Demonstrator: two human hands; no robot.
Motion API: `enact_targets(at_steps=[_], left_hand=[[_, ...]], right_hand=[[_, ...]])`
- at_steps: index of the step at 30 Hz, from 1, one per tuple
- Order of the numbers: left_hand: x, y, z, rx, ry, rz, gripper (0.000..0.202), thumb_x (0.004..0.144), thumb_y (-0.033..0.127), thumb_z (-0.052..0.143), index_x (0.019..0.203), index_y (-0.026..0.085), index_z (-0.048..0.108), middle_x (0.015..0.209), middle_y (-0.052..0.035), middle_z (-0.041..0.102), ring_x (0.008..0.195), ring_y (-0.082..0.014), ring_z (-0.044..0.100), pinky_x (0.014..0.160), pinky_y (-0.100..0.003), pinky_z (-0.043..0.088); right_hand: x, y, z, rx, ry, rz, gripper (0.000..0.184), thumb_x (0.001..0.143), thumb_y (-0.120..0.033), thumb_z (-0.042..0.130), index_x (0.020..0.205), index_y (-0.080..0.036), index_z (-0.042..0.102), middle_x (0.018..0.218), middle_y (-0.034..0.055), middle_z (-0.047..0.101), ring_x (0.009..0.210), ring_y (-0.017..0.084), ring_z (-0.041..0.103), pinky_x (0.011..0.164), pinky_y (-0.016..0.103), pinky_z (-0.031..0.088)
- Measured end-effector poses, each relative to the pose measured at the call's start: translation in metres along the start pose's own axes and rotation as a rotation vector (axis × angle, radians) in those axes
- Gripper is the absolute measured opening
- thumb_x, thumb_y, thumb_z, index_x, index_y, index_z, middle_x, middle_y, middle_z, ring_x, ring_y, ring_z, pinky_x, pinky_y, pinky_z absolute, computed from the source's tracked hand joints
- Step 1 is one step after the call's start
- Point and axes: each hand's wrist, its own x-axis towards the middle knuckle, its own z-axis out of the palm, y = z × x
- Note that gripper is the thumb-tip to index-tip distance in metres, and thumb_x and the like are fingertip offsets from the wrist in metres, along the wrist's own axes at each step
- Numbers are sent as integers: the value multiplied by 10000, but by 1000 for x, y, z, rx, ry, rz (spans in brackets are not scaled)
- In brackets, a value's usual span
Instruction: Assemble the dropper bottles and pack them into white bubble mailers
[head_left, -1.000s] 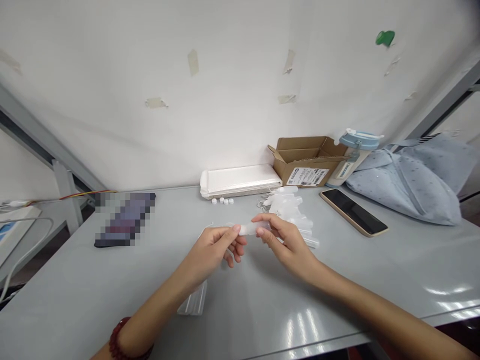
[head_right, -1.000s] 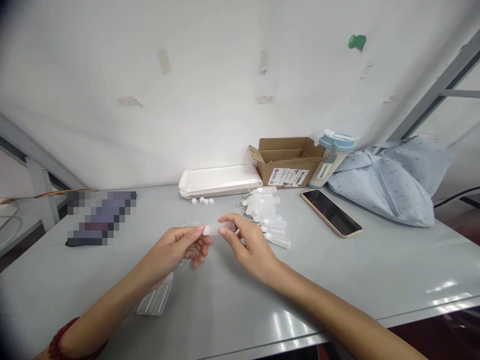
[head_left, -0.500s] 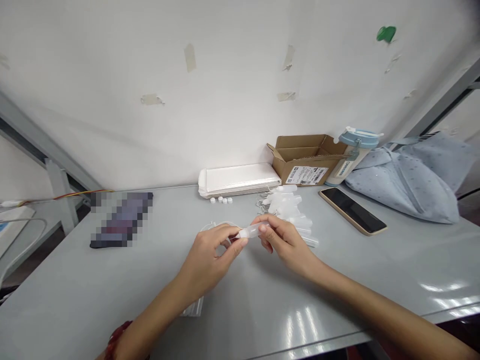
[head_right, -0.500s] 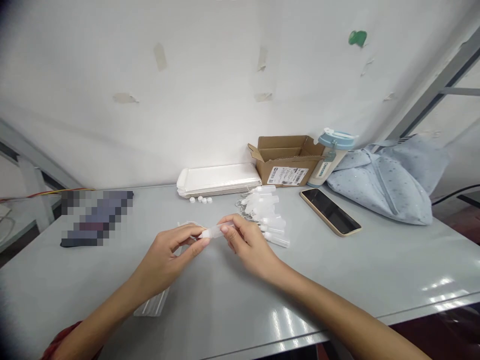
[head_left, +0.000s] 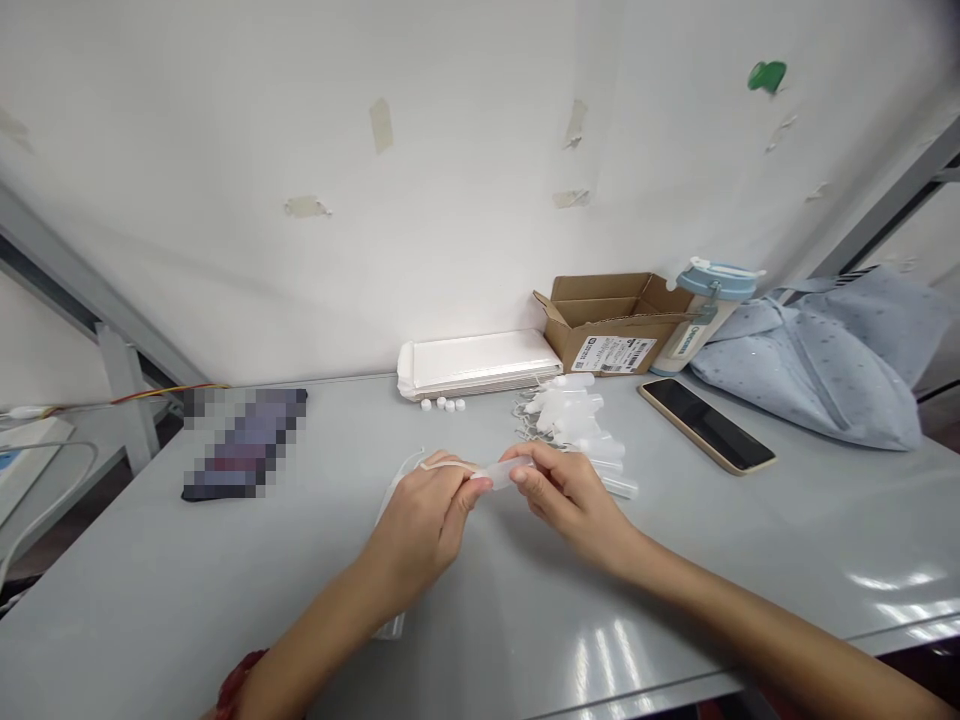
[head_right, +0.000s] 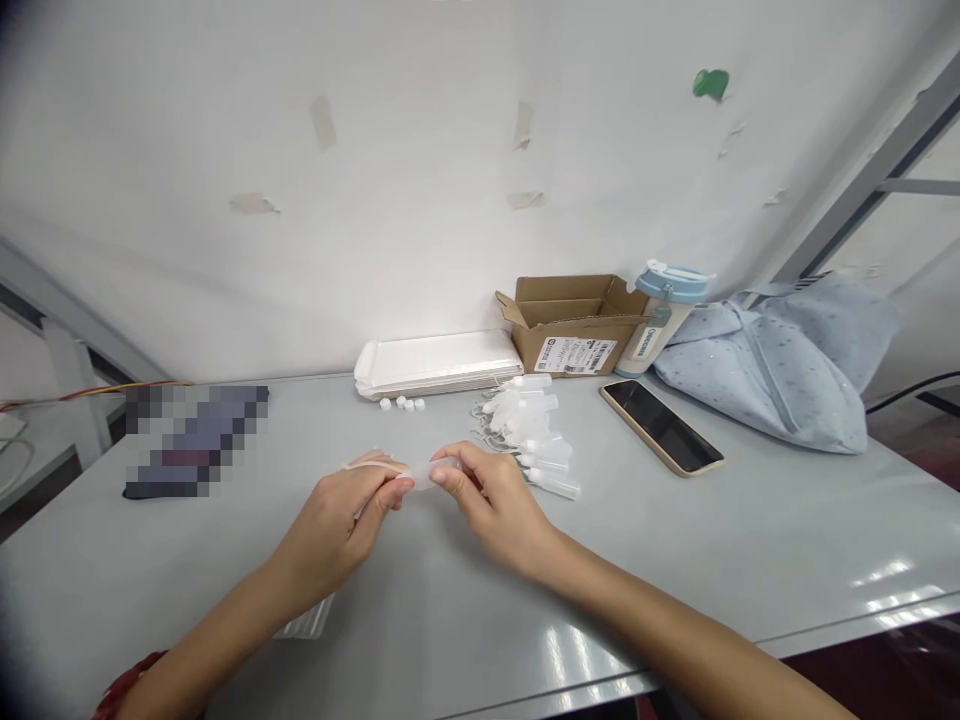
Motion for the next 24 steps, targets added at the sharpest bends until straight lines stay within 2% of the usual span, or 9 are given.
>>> enact_targets(at_steps=[4, 7, 9, 11, 13, 15, 17, 19, 24], left_hand=[[-2, -5, 5, 231, 113, 217, 257, 923, 172, 364, 714, 173, 513, 653, -35, 545, 629, -155, 419, 593, -280, 368], [-1, -4, 4, 277, 129, 254, 249, 919, 184, 377, 715, 169, 518, 646, -38, 523, 627, -161, 400, 595, -291, 359], [0, 0, 1, 186, 85, 155, 241, 920, 218, 376, 741, 168, 529, 674, -37, 536, 650, -160, 438, 609, -286, 373], [1, 3, -4, 28, -17, -55, 269, 927, 291, 368, 754, 177, 540, 686, -22, 550, 645, -148, 476, 595, -265, 382], [2, 6, -9, -152, -131, -261, 333, 925, 381, 358, 733, 189, 550, 684, -6, 563, 630, -136, 502, 571, -244, 387], [3, 7, -12, -327, -202, -362, 393, 918, 439, 345, 699, 190, 557, 688, -5, 580, 669, -141, 536, 606, -239, 413], [4, 7, -13, -446, -227, -380, 415, 914, 450, 345, 685, 184, 567, 699, -14, 596, 739, -154, 563, 688, -249, 434], [4, 6, -12, -473, -229, -368, 415, 910, 441, 358, 671, 179, 572, 681, -17, 594, 744, -157, 563, 715, -254, 433], [2, 6, -10, -330, -177, -333, 393, 900, 418, 381, 633, 179, 541, 659, -3, 564, 640, -133, 497, 565, -226, 372]], right_hand=[[2, -3, 3, 408, -116, 231, 431, 834, -574, 467, 642, -192, 417, 493, -95, 287, 365, 51, 302, 420, 229, 318], [2, -5, 4, 516, -124, 284, 467, 819, -567, 503, 586, -197, 341, 489, -100, 289, 350, 33, 289, 428, 226, 341], [2, -5, 3, 456, -78, 232, 418, 823, -552, 506, 646, -181, 430, 511, -94, 316, 375, 43, 331, 436, 226, 331], [2, -4, 2, 331, -25, 129, 355, 842, -514, 497, 793, -164, 530, 529, -80, 367, 424, 67, 392, 463, 234, 340], [1, -2, 0, 190, 16, 18, 313, 863, -458, 488, 946, -166, 564, 554, -61, 436, 481, 89, 448, 508, 246, 374], [0, 0, -2, 62, 29, -86, 284, 877, -412, 479, 1024, -185, 568, 590, -42, 495, 528, 104, 494, 547, 256, 404], [-1, 3, -3, -39, 33, -167, 264, 890, -382, 464, 1049, -200, 570, 620, -31, 524, 550, 110, 519, 569, 260, 420], [-2, 4, -4, -102, 30, -198, 258, 899, -374, 451, 1050, -202, 571, 608, -32, 521, 539, 111, 518, 560, 257, 417], [-3, 5, -3, -130, 3, -140, 278, 915, -402, 418, 1016, -193, 572, 508, -54, 481, 468, 108, 468, 508, 244, 368]])
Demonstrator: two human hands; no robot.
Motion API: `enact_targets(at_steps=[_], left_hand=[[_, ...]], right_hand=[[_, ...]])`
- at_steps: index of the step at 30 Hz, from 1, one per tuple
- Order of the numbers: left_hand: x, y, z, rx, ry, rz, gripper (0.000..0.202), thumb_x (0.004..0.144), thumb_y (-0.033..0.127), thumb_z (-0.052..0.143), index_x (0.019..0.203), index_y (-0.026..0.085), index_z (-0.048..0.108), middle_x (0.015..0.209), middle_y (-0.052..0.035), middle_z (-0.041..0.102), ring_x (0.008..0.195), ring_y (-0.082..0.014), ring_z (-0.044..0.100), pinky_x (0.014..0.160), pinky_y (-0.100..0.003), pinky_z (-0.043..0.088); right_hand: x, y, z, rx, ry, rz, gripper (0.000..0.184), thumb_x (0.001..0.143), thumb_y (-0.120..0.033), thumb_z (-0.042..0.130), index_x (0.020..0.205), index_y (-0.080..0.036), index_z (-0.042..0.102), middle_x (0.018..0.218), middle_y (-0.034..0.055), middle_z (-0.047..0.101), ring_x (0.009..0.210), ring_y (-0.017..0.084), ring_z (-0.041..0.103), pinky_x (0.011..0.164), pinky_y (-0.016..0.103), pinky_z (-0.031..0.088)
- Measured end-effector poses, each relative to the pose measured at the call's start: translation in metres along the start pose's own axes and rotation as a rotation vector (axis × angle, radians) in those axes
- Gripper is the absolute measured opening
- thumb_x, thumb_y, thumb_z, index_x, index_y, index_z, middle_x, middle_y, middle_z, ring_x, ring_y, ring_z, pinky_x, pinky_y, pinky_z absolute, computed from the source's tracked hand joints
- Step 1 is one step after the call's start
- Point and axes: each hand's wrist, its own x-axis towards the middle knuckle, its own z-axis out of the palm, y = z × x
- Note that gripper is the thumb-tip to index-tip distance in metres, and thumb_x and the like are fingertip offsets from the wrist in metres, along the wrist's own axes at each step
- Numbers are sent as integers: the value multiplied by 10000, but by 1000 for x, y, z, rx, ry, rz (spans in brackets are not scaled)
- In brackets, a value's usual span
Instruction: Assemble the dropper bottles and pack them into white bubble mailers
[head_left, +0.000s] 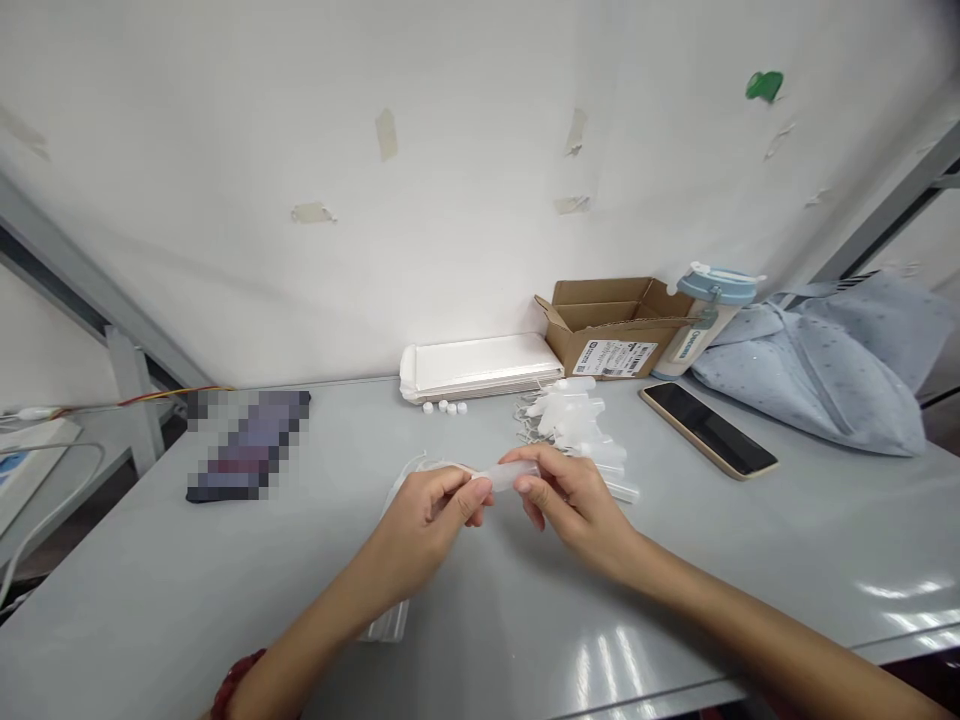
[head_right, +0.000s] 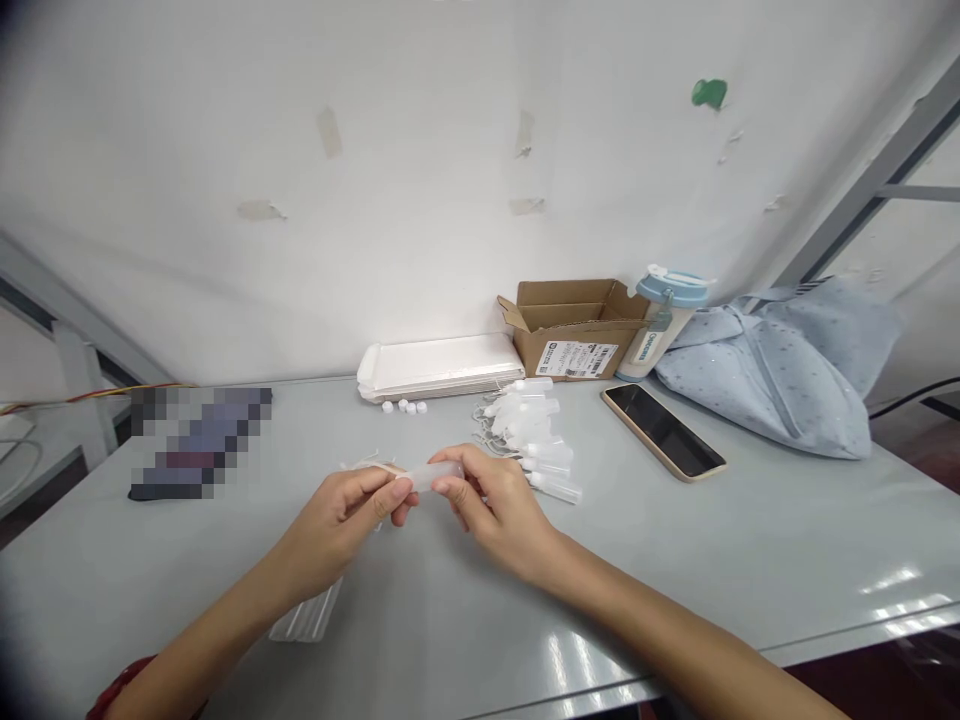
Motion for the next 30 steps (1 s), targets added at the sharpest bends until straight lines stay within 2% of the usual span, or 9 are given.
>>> enact_targets(at_steps=[5, 11, 14, 16, 18, 20, 23, 25, 30], left_hand=[[0, -3, 4, 199, 57, 112, 350, 917, 347, 368, 639, 189, 510, 614, 13, 510, 598, -128, 462, 557, -234, 343], [2, -16, 11, 360, 145, 377, 282, 915, 238, 369, 666, 184, 490, 633, -9, 505, 639, -145, 441, 602, -250, 363], [3, -14, 11, 338, 96, 303, 295, 918, 270, 366, 668, 186, 498, 628, -3, 513, 628, -141, 458, 594, -243, 364], [5, -11, 6, 274, 17, 195, 324, 923, 329, 356, 690, 188, 531, 650, 3, 546, 621, -134, 484, 586, -232, 374], [11, -14, -4, 204, -30, 119, 351, 925, 383, 331, 779, 196, 590, 753, -5, 611, 682, -140, 534, 637, -235, 410], [22, -25, -19, 189, 23, 67, 382, 923, 400, 299, 884, 203, 624, 889, -23, 654, 827, -170, 572, 760, -263, 432], [45, -52, -42, 355, 192, -83, 360, 856, 421, 377, 934, 180, 631, 906, -44, 678, 831, -205, 599, 737, -286, 450], [62, -68, -51, 525, 288, -181, 368, 795, 396, 429, 978, 157, 641, 918, -60, 692, 836, -226, 615, 737, -301, 451], [91, -84, -47, 611, 286, -137, 389, 772, 421, 446, 979, 154, 640, 737, -53, 673, 741, -241, 611, 660, -305, 420]], right_hand=[[4, -2, 4, 161, -18, 136, 318, 910, -458, 402, 851, -179, 543, 449, -74, 444, 406, 90, 442, 494, 240, 361], [10, 2, 3, 533, -143, 397, 459, 803, -577, 517, 602, -209, 331, 437, -117, 287, 297, 69, 414, 340, 202, 306], [11, 2, 1, 591, -186, 470, 458, 829, -569, 481, 590, -205, 339, 432, -115, 279, 290, 68, 397, 331, 204, 320], [12, 0, -2, 506, -179, 448, 453, 868, -544, 428, 584, -195, 370, 428, -98, 328, 314, 71, 420, 372, 213, 339], [13, -2, -7, 309, -118, 340, 413, 890, -492, 420, 622, -179, 449, 470, -61, 438, 402, 85, 487, 450, 226, 378], [14, -5, -14, 70, -15, 190, 302, 896, -425, 441, 780, -169, 551, 583, -21, 543, 521, 108, 539, 521, 238, 409], [16, -3, -29, -234, 139, -2, 245, 900, -345, 442, 1036, -180, 561, 744, 25, 619, 642, 140, 568, 572, 259, 441], [19, 2, -41, -375, 232, -90, 238, 899, -312, 440, 1061, -181, 556, 833, 53, 646, 682, 151, 575, 598, 271, 460], [28, 16, -70, -511, 358, -115, 210, 878, -278, 471, 1040, -194, 574, 969, 59, 656, 716, 157, 575, 622, 282, 474]])
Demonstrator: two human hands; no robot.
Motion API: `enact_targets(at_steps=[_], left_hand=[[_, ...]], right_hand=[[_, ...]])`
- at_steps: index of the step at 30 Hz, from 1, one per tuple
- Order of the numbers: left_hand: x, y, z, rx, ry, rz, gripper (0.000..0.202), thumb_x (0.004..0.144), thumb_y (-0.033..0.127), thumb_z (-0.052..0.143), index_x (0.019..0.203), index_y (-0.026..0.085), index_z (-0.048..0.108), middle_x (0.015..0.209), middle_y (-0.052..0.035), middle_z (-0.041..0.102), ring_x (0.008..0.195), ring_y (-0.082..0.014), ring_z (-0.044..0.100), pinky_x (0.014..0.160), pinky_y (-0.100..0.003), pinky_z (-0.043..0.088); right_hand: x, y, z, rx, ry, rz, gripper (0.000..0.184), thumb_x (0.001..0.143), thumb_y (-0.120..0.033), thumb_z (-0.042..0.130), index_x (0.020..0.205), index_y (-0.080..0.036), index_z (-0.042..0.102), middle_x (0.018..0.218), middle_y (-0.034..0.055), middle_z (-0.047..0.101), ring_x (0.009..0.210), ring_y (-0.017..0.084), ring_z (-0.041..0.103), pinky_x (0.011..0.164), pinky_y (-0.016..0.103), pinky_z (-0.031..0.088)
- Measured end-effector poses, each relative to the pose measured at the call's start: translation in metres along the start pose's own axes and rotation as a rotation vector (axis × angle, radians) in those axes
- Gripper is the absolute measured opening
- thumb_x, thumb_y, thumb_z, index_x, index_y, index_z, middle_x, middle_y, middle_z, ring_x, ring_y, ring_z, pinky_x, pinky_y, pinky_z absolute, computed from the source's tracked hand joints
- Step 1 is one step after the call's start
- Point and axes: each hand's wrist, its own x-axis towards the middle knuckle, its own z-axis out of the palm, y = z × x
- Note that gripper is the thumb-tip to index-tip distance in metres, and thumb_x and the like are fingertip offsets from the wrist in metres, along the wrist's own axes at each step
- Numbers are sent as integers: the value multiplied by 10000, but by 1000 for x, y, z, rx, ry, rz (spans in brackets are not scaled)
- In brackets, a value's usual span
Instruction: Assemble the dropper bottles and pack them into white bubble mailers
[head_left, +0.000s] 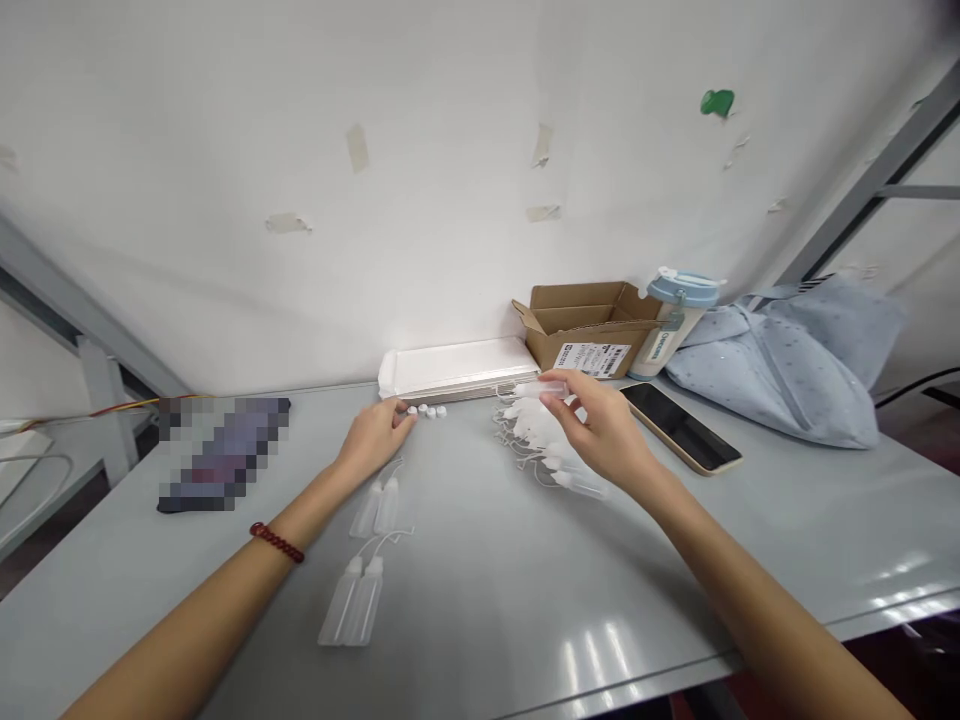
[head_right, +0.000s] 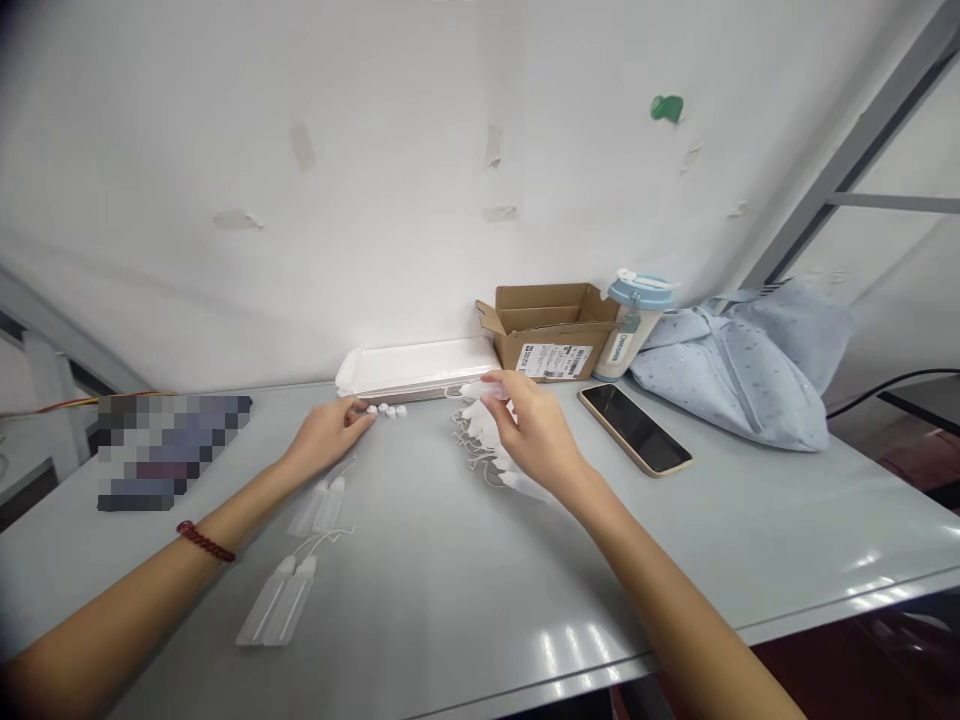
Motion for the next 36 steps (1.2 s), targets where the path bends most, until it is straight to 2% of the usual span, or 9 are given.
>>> enact_targets(at_steps=[3, 7, 12, 15, 24, 28, 31, 34, 36], left_hand=[[4, 4, 7, 10, 22, 19, 373, 767, 430, 444, 915, 155, 647, 711, -66, 658, 720, -253, 600, 623, -307, 396], [0, 1, 3, -46, 8, 34, 307, 737, 419, 469, 834, 174, 627, 696, -31, 640, 671, -208, 583, 611, -279, 397], [-18, -6, -10, -215, -125, 28, 264, 731, 432, 504, 741, 187, 603, 664, 7, 584, 625, -160, 526, 574, -247, 376], [-27, -6, -12, -279, -157, -2, 281, 733, 450, 522, 749, 185, 615, 647, 16, 556, 600, -147, 489, 555, -244, 355], [-29, -5, -13, -393, -195, -36, 289, 726, 453, 557, 757, 175, 631, 670, 14, 568, 600, -138, 477, 551, -241, 357], [-31, -3, -19, -443, -236, -74, 295, 724, 460, 566, 771, 176, 632, 686, 12, 583, 616, -146, 501, 556, -245, 370], [-35, -1, -26, -503, -245, -106, 304, 720, 466, 565, 774, 175, 637, 700, 2, 611, 655, -165, 538, 594, -258, 397], [-40, -2, -34, -503, -174, -150, 300, 719, 464, 570, 768, 179, 647, 726, -5, 636, 696, -174, 559, 655, -270, 410], [-43, -3, -37, -481, -120, -181, 292, 716, 460, 576, 755, 179, 648, 732, -8, 643, 702, -175, 562, 672, -274, 410]], right_hand=[[6, 10, -9, -8, -50, 59, 204, 857, -289, 498, 1014, -196, 589, 945, 44, 660, 772, 174, 581, 620, 280, 461], [8, 18, -16, -29, -149, 97, 205, 837, -313, 520, 993, -206, 598, 965, 36, 657, 812, 190, 586, 600, 277, 439], [9, 31, -4, -76, -28, 49, 203, 837, -319, 520, 988, -198, 580, 974, 52, 655, 842, 203, 578, 715, 323, 445], [11, 41, 5, -95, 26, 40, 202, 842, -321, 506, 984, -193, 572, 983, 65, 654, 875, 217, 575, 773, 353, 435], [12, 56, 16, -87, 16, 127, 195, 841, -329, 486, 917, -198, 609, 917, 55, 675, 864, 220, 592, 720, 335, 431], [11, 53, 14, -101, 50, 101, 192, 859, -315, 460, 849, -189, 605, 901, 65, 668, 891, 227, 585, 762, 355, 429], [11, 44, 12, -157, 131, 25, 186, 876, -302, 448, 856, -185, 592, 891, 75, 651, 899, 231, 569, 791, 373, 428], [6, 23, 16, -166, 218, -97, 160, 889, -279, 444, 889, -181, 571, 902, 91, 627, 897, 229, 553, 774, 365, 436], [-2, 2, 24, -95, 153, -190, 136, 899, -243, 436, 930, -184, 554, 879, 83, 619, 862, 208, 556, 760, 343, 440]])
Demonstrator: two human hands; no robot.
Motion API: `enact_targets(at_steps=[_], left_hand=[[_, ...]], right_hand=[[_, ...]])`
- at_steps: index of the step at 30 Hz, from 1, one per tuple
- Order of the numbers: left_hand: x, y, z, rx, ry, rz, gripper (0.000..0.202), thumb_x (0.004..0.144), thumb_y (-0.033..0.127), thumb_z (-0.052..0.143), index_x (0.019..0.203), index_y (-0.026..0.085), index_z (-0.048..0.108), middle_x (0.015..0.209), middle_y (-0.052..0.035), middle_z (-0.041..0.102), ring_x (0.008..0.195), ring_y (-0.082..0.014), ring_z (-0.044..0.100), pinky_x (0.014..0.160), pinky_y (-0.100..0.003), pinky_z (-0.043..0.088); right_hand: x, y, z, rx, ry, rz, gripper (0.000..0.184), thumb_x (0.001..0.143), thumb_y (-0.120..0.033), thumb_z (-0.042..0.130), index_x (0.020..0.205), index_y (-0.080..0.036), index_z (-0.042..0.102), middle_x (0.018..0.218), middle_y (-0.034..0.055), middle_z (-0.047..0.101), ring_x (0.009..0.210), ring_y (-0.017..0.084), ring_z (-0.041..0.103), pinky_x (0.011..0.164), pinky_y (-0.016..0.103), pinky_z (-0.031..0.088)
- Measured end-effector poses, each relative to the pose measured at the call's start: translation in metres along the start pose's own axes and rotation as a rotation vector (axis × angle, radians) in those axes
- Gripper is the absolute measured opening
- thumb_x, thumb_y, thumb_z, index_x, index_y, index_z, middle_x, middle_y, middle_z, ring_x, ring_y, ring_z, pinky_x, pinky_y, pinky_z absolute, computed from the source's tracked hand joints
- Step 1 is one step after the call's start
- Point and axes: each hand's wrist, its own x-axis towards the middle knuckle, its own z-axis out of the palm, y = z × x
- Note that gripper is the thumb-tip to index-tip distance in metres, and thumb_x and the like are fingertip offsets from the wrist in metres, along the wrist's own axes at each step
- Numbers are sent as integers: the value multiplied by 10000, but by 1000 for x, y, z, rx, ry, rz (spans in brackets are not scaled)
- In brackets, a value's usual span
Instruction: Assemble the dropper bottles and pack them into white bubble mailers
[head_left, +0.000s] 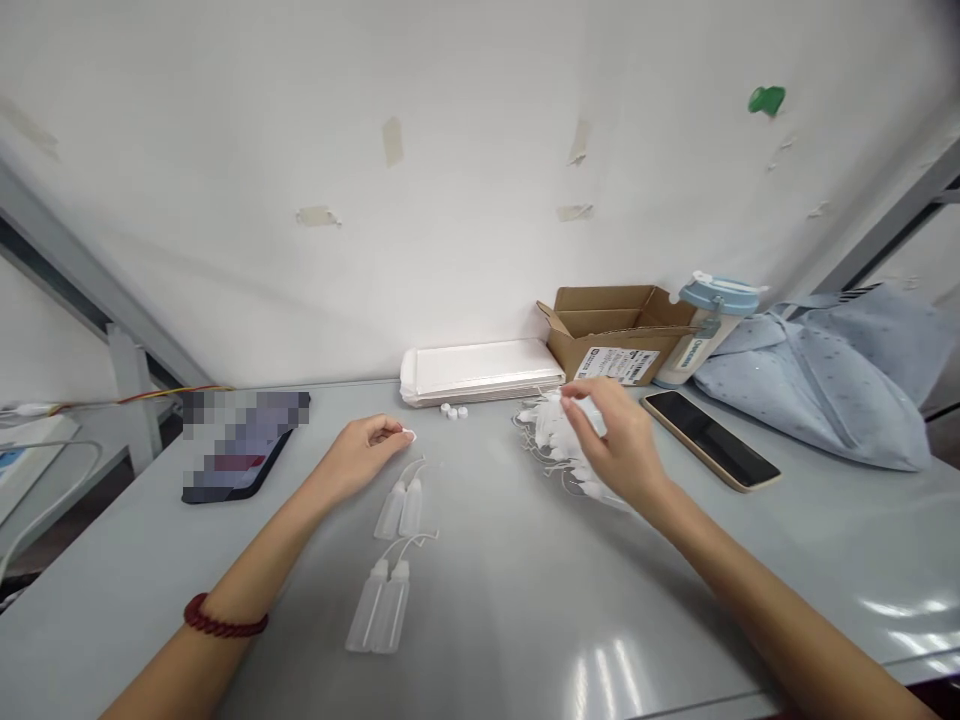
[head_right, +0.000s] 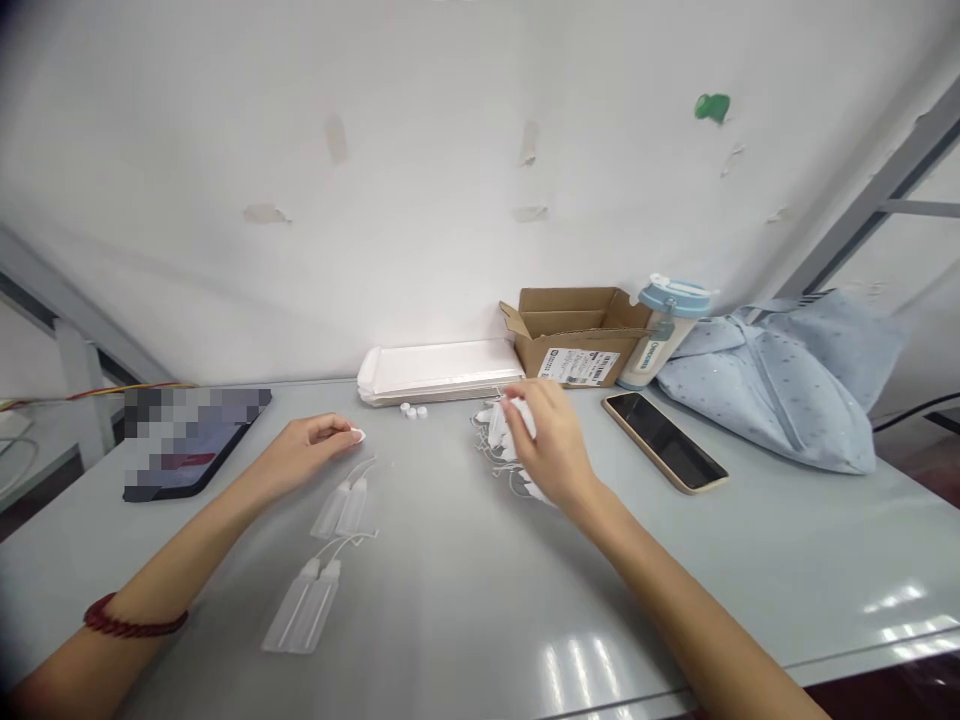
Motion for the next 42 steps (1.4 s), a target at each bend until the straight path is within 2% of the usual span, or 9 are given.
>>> enact_targets(at_steps=[3, 6, 9, 15, 23, 31, 34, 38, 42], left_hand=[[-2, -1, 1, 7, 38, 2, 285, 707, 452, 584, 723, 173, 636, 711, -12, 643, 685, -178, 563, 655, -276, 411], [-4, 2, 5, 7, 38, 34, 277, 701, 444, 588, 704, 170, 622, 699, -15, 641, 673, -181, 564, 623, -273, 410], [-7, 7, 7, 3, 43, 48, 267, 709, 434, 580, 704, 169, 610, 702, -15, 635, 672, -179, 559, 614, -272, 405], [-7, 8, 4, -50, 85, 69, 233, 716, 391, 573, 705, 160, 601, 709, -9, 619, 707, -167, 551, 663, -271, 406], [-7, 6, 3, -49, 100, 60, 217, 706, 380, 566, 688, 166, 597, 694, -7, 625, 696, -171, 565, 653, -269, 418], [-17, 16, 13, -116, -18, 53, 242, 733, 418, 567, 706, 180, 603, 693, -5, 624, 675, -167, 566, 593, -261, 412], [-23, 22, 18, -134, -67, 61, 251, 732, 427, 572, 722, 181, 621, 724, -16, 639, 699, -174, 574, 609, -269, 423], [-30, 32, 23, -221, -131, 31, 252, 728, 428, 588, 762, 185, 646, 738, -15, 639, 662, -156, 554, 602, -266, 422], [-34, 36, 29, -503, -253, 9, 255, 745, 418, 607, 799, 172, 651, 792, -39, 613, 723, -152, 548, 653, -265, 442]], right_hand=[[-14, -41, 10, 157, -292, -113, 181, 911, -194, 412, 1059, -191, 515, 843, 63, 618, 811, 184, 559, 738, 319, 434], [-27, -74, 23, 170, -630, -305, 229, 918, -182, 377, 1096, -168, 520, 895, 86, 610, 820, 194, 538, 756, 344, 401], [-30, -89, 38, 144, -767, -356, 255, 935, -205, 351, 1107, -166, 536, 888, 86, 588, 797, 183, 511, 725, 314, 380], [-15, -90, 68, 72, -834, -380, 237, 941, -256, 366, 1073, -193, 553, 828, 57, 580, 727, 159, 488, 697, 289, 338], [-10, -82, 74, 61, -912, -284, 307, 969, -325, 302, 964, -186, 576, 753, 29, 581, 645, 133, 509, 684, 285, 356], [-25, -59, 46, 43, -767, -197, 254, 944, -283, 351, 997, -180, 577, 790, 65, 588, 702, 174, 533, 690, 315, 401], [-31, -50, 32, 171, -654, -90, 216, 934, -266, 371, 1031, -192, 550, 857, 73, 597, 772, 182, 543, 710, 319, 421], [-28, -53, 23, 392, -554, 80, 115, 907, -267, 441, 939, -214, 539, 839, 33, 593, 765, 155, 538, 704, 289, 426], [-23, -60, 17, 666, -595, 279, 102, 873, -311, 513, 853, -214, 535, 806, 10, 594, 751, 142, 525, 710, 284, 423]])
